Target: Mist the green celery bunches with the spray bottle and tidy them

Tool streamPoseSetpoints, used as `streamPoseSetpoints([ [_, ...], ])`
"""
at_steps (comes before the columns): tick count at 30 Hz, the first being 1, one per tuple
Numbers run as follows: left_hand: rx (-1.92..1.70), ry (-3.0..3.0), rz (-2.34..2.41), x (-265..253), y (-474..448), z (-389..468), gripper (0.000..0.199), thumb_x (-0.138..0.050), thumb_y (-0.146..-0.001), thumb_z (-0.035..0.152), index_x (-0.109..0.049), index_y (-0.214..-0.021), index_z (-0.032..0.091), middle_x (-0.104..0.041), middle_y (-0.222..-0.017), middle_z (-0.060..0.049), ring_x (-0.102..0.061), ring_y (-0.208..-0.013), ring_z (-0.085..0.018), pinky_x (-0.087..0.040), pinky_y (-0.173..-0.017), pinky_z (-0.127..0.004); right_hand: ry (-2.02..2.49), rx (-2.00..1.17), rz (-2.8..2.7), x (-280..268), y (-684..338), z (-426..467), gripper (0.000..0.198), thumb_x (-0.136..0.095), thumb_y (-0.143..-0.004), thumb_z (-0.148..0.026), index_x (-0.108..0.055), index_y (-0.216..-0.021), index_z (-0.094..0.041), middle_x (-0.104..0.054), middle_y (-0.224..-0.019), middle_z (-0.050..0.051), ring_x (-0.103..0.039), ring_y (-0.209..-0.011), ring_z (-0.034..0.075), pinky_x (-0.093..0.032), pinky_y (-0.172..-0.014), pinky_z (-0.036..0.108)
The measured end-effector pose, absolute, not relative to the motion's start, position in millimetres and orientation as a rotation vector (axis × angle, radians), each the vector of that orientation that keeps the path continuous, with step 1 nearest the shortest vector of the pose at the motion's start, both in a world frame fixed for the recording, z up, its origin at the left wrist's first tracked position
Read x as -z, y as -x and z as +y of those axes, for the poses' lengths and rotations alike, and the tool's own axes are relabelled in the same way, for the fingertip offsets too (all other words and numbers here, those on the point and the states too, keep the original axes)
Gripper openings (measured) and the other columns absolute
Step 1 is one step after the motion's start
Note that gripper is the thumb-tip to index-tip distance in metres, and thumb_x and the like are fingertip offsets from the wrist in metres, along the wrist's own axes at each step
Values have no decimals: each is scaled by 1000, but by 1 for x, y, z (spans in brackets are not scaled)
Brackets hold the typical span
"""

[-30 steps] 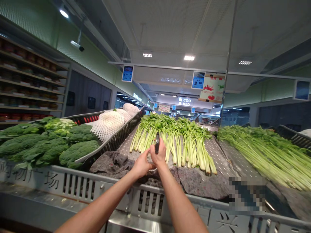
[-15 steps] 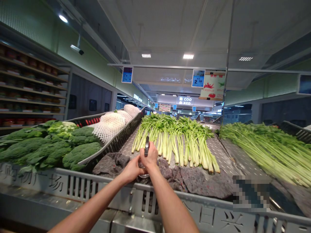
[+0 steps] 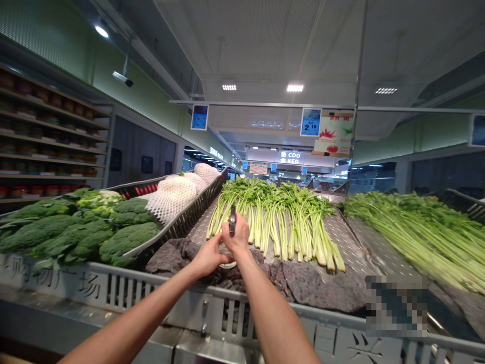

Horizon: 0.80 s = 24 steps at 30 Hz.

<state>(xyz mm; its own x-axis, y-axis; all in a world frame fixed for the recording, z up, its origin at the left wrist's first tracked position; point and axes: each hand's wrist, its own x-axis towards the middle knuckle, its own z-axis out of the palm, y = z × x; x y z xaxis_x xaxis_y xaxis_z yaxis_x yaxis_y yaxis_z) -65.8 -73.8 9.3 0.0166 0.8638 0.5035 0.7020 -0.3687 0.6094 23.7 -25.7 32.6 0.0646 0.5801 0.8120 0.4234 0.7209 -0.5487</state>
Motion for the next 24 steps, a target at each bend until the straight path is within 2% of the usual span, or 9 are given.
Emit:
streamPoseSetpoints([
  [13,-1269,-2162,1665,-15,41,-62,63,-67,-52,24,-46,-112,20,-60,-105,-5,-55,-95,-22,-39,-81,-30,833,-63,-1458,-34,-47,-25,24,-43,-64,-29,-52,-84,-19,-54,-66,0,-48,-57,14,-38,-56,26],
  [24,-1122,-2138,1604,-4,4,-59,70,-68,-51,24,-44,-116,17,-59,-108,-6,-53,-99,-22,-39,-82,-28,992,-22,-1408,-20,-89,-19,16,-42,-65,-31,-52,-70,-19,-55,-62,1,-49,-58,16,-37,-56,26],
])
